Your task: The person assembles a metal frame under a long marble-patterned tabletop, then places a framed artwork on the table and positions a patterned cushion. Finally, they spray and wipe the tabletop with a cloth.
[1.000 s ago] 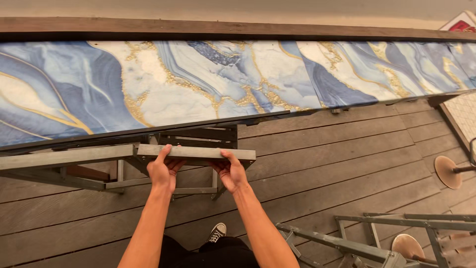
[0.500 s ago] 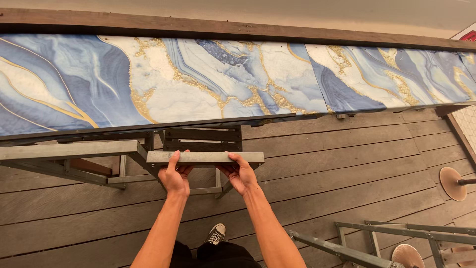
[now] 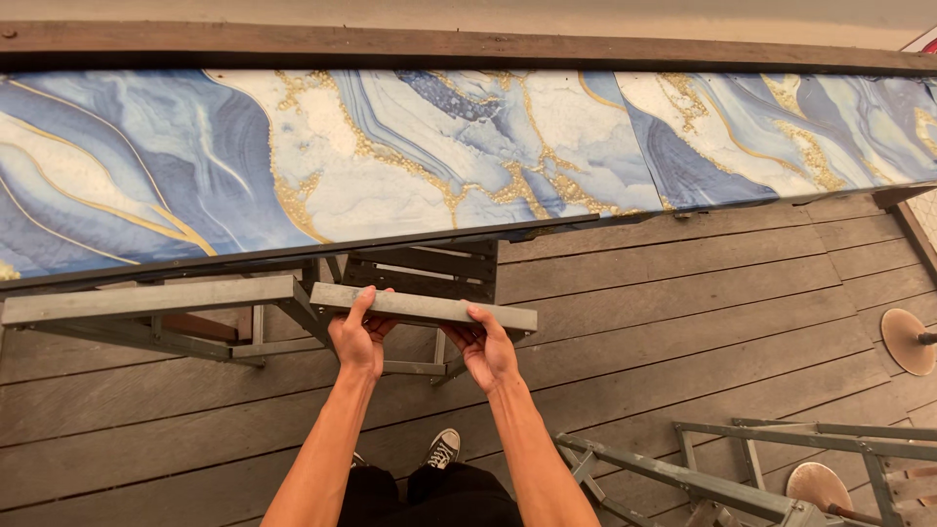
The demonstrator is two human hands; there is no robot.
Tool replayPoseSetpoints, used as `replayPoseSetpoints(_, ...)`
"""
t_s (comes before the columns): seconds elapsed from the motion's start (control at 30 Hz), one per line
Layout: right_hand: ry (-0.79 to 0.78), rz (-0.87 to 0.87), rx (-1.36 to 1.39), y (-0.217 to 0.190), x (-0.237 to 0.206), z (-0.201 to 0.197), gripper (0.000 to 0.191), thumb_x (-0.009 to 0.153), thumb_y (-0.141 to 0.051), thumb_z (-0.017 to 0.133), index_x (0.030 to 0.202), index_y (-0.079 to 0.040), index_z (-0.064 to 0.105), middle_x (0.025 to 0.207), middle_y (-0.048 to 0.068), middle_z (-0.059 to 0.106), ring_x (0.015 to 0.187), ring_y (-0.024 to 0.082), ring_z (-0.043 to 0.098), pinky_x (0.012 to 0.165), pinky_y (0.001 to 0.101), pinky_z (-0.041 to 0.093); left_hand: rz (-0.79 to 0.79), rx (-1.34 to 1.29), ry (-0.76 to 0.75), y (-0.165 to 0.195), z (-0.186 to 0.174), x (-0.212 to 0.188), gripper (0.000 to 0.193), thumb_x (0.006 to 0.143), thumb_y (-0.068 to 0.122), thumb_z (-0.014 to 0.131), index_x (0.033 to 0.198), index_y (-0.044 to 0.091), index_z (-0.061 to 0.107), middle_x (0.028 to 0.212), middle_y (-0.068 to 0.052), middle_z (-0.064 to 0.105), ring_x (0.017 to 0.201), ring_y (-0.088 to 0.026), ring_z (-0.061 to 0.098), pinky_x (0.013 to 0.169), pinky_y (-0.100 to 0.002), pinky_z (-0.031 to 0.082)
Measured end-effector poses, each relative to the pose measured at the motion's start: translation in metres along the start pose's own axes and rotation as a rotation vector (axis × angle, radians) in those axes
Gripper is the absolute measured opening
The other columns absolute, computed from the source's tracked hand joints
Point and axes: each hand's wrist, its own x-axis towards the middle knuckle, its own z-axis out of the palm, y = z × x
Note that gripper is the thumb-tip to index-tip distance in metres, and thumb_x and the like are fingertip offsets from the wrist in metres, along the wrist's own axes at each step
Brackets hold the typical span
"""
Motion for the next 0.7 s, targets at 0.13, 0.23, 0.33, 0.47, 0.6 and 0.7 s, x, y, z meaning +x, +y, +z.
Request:
replayPoseSetpoints(0.13,0.01,-0.097,0.12,0.0,0.001,-0.014,0.033,0.089,-0.013,0.074,0.113,0.005,0.063,0.116,0.016,0.067,0.114,0.03,0.065,0.111,0.0473,0.055,-0.039,0.014,-0.115,-0.011,0.012,0.018,0.034,0.091,0.018,0.074,0.112,-0.005,0.061,0.105,-0.022,0.073,0.1,-0.03,0.077,0.071,-0.04,0.065)
replayPoseSetpoints(0.23,0.047,-0.141,0.16,-0.002,-0.001,-0.017,0.036,0.088,-0.014,0.073,0.116,0.005,0.062,0.116,0.015,0.066,0.113,0.03,0.064,0.11,0.048,0.055,-0.089,0.024,-0.122,-0.02,0.018,0.028,0.034,0.089,0.019,0.073,0.112,-0.003,0.062,0.106,-0.02,0.074,0.097,-0.028,0.077,0.069,-0.041,0.065)
replayPoseSetpoints(0.33,0.037,-0.121,0.108,0.009,-0.005,-0.009,0.045,0.088,-0.018,0.072,0.125,0.005,0.063,0.12,0.017,0.065,0.114,0.031,0.064,0.107,0.0456,0.054,-0.076,0.084,-0.137,-0.017,0.007,0.033,0.038,0.092,0.022,0.074,0.117,-0.006,0.064,0.108,-0.026,0.076,0.083,-0.028,0.07,0.061,-0.039,0.056)
replayPoseSetpoints(0.47,0.012,-0.066,0.052,0.036,-0.009,0.007,0.048,0.088,-0.016,0.074,0.131,0.002,0.061,0.126,0.015,0.062,0.121,0.028,0.062,0.109,0.0427,0.051,-0.137,0.014,-0.077,-0.004,-0.025,0.033,0.039,0.092,0.022,0.071,0.118,-0.006,0.062,0.112,-0.024,0.073,0.094,-0.028,0.075,0.078,-0.04,0.066)
replayPoseSetpoints(0.6,-0.014,-0.056,-0.018,0.044,-0.004,0.013,0.05,0.087,-0.013,0.073,0.133,0.0,0.06,0.124,0.016,0.062,0.119,0.03,0.062,0.11,0.0447,0.055,-0.158,-0.031,-0.062,0.002,-0.044,0.026,0.04,0.091,0.024,0.07,0.12,-0.003,0.062,0.115,-0.023,0.073,0.097,-0.029,0.073,0.08,-0.042,0.065)
replayPoseSetpoints(0.7,-0.038,-0.028,-0.025,0.036,0.001,0.012,0.049,0.087,-0.011,0.073,0.132,0.001,0.059,0.123,0.017,0.063,0.118,0.03,0.063,0.108,0.0458,0.052,-0.136,-0.065,-0.05,-0.002,-0.043,0.021,0.041,0.091,0.023,0.07,0.121,-0.003,0.061,0.116,-0.023,0.072,0.1,-0.029,0.073,0.084,-0.044,0.066)
